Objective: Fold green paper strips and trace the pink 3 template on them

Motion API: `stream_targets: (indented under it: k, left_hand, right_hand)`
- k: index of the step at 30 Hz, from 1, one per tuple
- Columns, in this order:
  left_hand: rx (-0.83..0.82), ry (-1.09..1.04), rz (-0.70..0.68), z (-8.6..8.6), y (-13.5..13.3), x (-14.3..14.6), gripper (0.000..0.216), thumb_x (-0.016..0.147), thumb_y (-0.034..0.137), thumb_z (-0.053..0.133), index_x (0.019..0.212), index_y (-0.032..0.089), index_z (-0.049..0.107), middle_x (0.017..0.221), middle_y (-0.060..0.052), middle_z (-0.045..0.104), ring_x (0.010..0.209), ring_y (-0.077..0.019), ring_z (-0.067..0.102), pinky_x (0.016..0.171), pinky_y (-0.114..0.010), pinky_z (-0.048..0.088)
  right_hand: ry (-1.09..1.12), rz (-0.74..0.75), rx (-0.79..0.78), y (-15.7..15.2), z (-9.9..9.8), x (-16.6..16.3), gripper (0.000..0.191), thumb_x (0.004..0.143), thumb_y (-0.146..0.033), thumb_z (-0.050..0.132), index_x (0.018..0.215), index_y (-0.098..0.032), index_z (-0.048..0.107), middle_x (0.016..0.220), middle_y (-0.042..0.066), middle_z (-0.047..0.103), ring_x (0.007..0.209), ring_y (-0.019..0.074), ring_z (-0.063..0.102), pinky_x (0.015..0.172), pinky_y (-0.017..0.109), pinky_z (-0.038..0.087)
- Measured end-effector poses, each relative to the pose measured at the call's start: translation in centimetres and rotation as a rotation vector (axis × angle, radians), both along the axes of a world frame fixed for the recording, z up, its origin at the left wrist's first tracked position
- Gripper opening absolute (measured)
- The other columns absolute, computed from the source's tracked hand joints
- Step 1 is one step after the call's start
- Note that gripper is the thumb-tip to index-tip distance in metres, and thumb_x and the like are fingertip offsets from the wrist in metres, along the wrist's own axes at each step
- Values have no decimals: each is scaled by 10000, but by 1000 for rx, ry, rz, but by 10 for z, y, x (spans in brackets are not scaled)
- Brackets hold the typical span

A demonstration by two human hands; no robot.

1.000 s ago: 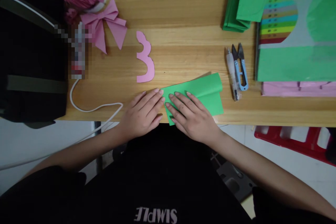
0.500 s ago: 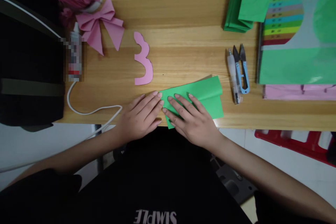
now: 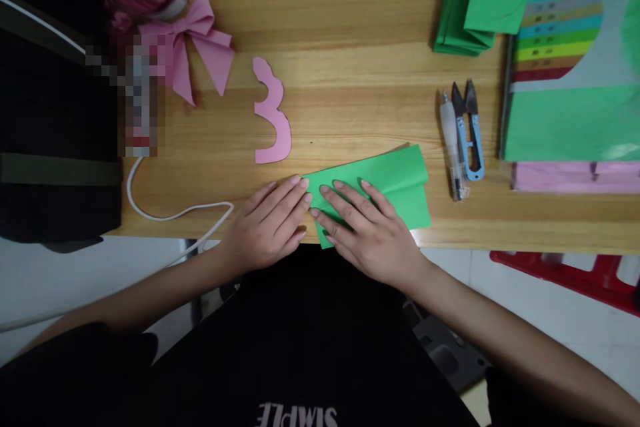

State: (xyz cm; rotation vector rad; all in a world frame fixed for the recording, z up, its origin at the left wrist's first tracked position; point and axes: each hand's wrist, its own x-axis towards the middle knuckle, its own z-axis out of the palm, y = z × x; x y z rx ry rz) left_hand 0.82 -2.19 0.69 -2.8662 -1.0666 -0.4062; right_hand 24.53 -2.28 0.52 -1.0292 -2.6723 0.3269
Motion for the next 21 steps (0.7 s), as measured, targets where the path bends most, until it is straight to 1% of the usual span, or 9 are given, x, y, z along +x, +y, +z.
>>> stream_targets:
  k: [3,8,10,13,15,18,21]
  left_hand:
    - [-2,3,1,0,0,0,409,995,249,411,1254,6,615,1339,-185,640,1258,-278,622,1027,-400,489]
    - [1,1,-2,-1,0,-1,413,996,249,412,1260,1,609,1343,-189,635,1263,-279,618,1035,-400,477]
    - [-2,-3,-1,-1,0,-1,414,995,249,413,1260,-2,609,1344,-189,633,1264,-282,617,1037,-402,476]
    - [0,3,3,-2,0,-1,418,997,258,405,1259,6,613,1350,-178,629,1264,-278,618,1037,-396,480]
    - [3,8,4,-2,0,-1,422,1000,259,395,1261,9,613,1352,-174,627,1264,-273,619,1036,-389,484]
    - [-8,12,-4,-3,0,-3,434,998,262,401,1284,1,596,1371,-178,612,1280,-277,605,1041,-396,484]
    - [-34,16,-13,-4,-2,-4,451,993,269,428,1318,-11,566,1402,-194,583,1320,-289,570,1066,-406,468]
  right_hand:
    - [28,-8,7,0,0,-1,535,951,-257,581,1467,-345,470,1442,47,588,1347,251,549,1105,502,456]
    - [-8,20,79,1,2,-1,534,942,-249,599,1463,-265,487,1406,88,618,1327,260,565,1103,476,450]
    - [1,24,81,1,1,-1,562,943,-255,599,1486,-244,456,1403,99,621,1326,262,563,1105,476,442]
    - [28,11,76,0,-2,0,591,959,-273,578,1521,-270,394,1416,78,615,1349,243,540,1122,468,423]
    - [35,4,71,-1,-3,0,597,963,-274,573,1528,-275,380,1423,72,609,1366,235,521,1137,464,405]
    - [29,16,74,-1,-4,1,600,952,-271,593,1519,-239,401,1421,93,610,1373,247,512,1151,473,387]
    - [12,33,91,0,-3,1,572,946,-271,605,1491,-207,446,1404,106,621,1350,260,534,1135,476,401]
